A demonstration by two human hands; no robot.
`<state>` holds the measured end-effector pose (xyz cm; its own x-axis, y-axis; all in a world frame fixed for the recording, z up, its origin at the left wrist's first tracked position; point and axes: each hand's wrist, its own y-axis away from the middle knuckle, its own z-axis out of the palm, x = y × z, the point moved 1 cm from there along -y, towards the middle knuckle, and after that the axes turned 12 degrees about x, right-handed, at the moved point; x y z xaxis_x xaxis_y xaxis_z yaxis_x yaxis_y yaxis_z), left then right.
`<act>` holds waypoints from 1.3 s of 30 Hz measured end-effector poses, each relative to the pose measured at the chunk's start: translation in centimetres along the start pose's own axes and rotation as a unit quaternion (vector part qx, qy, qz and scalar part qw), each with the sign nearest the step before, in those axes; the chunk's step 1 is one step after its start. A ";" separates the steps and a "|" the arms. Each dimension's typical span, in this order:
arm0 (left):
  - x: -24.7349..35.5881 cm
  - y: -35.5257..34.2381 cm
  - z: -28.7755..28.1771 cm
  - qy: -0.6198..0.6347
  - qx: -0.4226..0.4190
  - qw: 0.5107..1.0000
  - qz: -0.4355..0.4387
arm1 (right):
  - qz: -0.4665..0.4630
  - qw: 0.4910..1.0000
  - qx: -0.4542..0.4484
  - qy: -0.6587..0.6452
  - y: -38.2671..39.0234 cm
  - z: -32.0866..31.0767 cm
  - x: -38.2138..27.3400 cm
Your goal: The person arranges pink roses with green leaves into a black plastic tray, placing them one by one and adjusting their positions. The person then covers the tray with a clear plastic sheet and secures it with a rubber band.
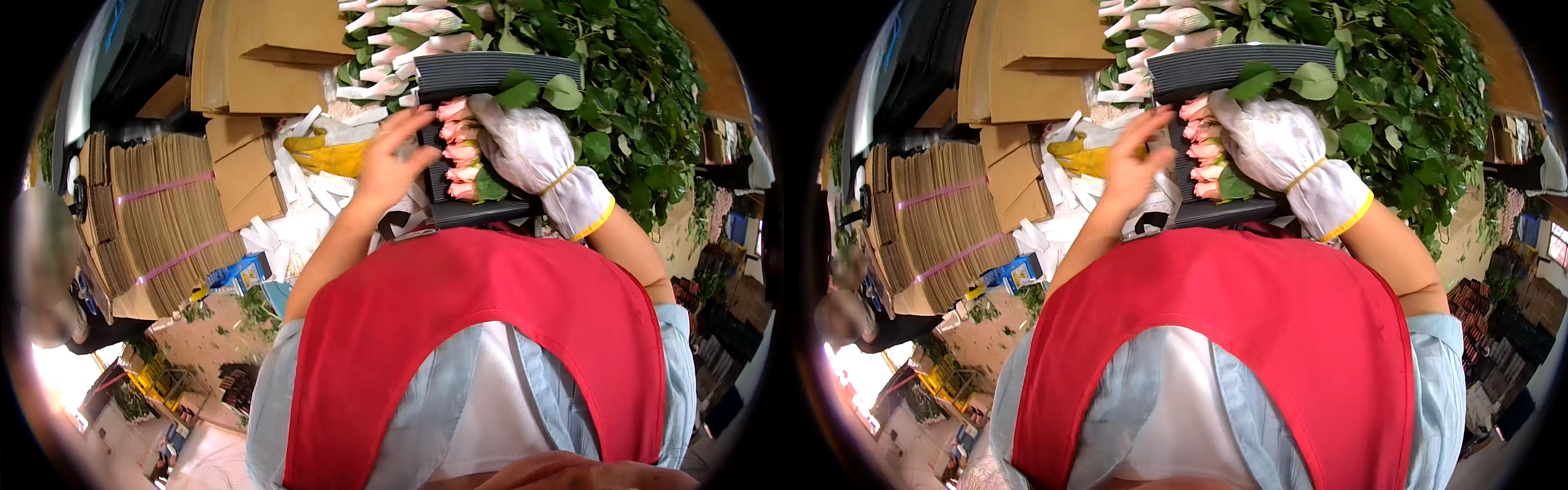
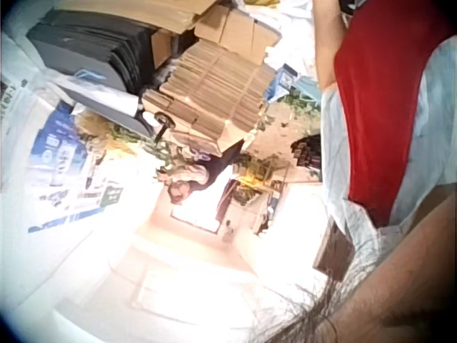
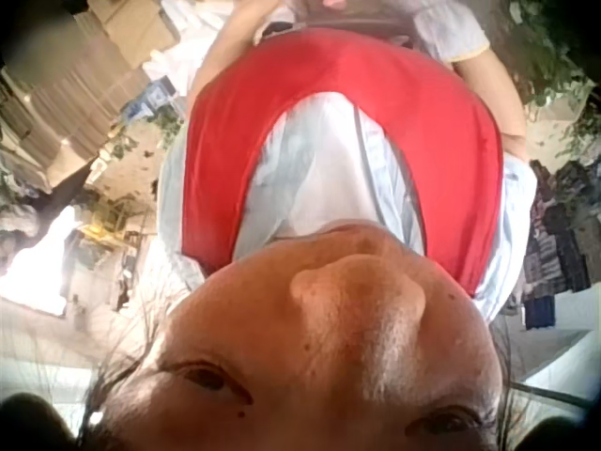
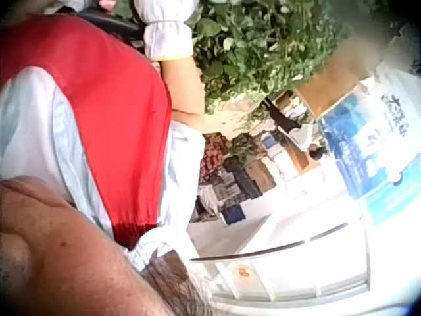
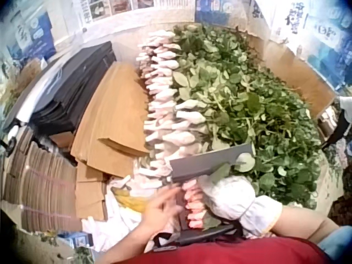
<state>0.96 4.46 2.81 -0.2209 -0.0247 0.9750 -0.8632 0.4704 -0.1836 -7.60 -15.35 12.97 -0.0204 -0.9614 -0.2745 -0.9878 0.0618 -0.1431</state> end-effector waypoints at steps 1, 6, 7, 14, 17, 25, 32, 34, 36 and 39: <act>0.0 1.0 -1.8 0.007 0.081 0.997 -0.015 | -0.040 0.994 0.092 -0.051 0.3 0.3 0.0; -4.2 7.9 -12.5 -0.225 0.259 0.921 -0.185 | 0.004 0.995 0.037 -0.094 0.3 1.0 0.5; -3.7 8.6 -13.7 -0.284 0.257 0.895 -0.226 | -0.013 0.999 0.038 0.016 0.4 1.1 0.5; -5.0 8.8 -18.4 -0.551 0.280 0.786 0.015 | -0.020 0.996 0.035 0.078 0.5 0.5 -0.1; -3.9 4.9 -20.0 -0.609 0.198 0.768 -0.014 | -0.024 0.996 0.028 0.078 0.0 -2.7 -2.6; -6.4 -2.9 -24.8 -0.634 -0.115 0.753 -0.132 | -0.066 0.988 0.132 0.036 2.0 -8.1 -4.2; 10.7 2.0 -9.9 -0.292 0.129 0.935 0.155 | 0.006 0.972 0.121 -0.200 3.9 -9.7 -5.6; 12.4 2.5 -4.8 -0.186 0.086 0.971 0.121 | 0.056 0.939 0.070 -0.333 2.6 -6.5 -7.1; 10.7 0.5 -3.4 0.057 0.063 0.996 -0.016 | 0.158 0.913 -0.041 -0.373 1.1 -6.6 -4.9; 8.4 0.2 -8.1 -0.181 0.154 0.968 0.074 | 0.287 0.811 -0.136 -0.492 1.8 -8.3 -0.6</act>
<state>2.61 11.45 11.97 -0.4494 -0.3117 0.8372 -0.8919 0.2090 -0.4010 -10.60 -16.93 20.74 -0.4871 -0.1069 -0.8668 -0.8597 0.2333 0.4544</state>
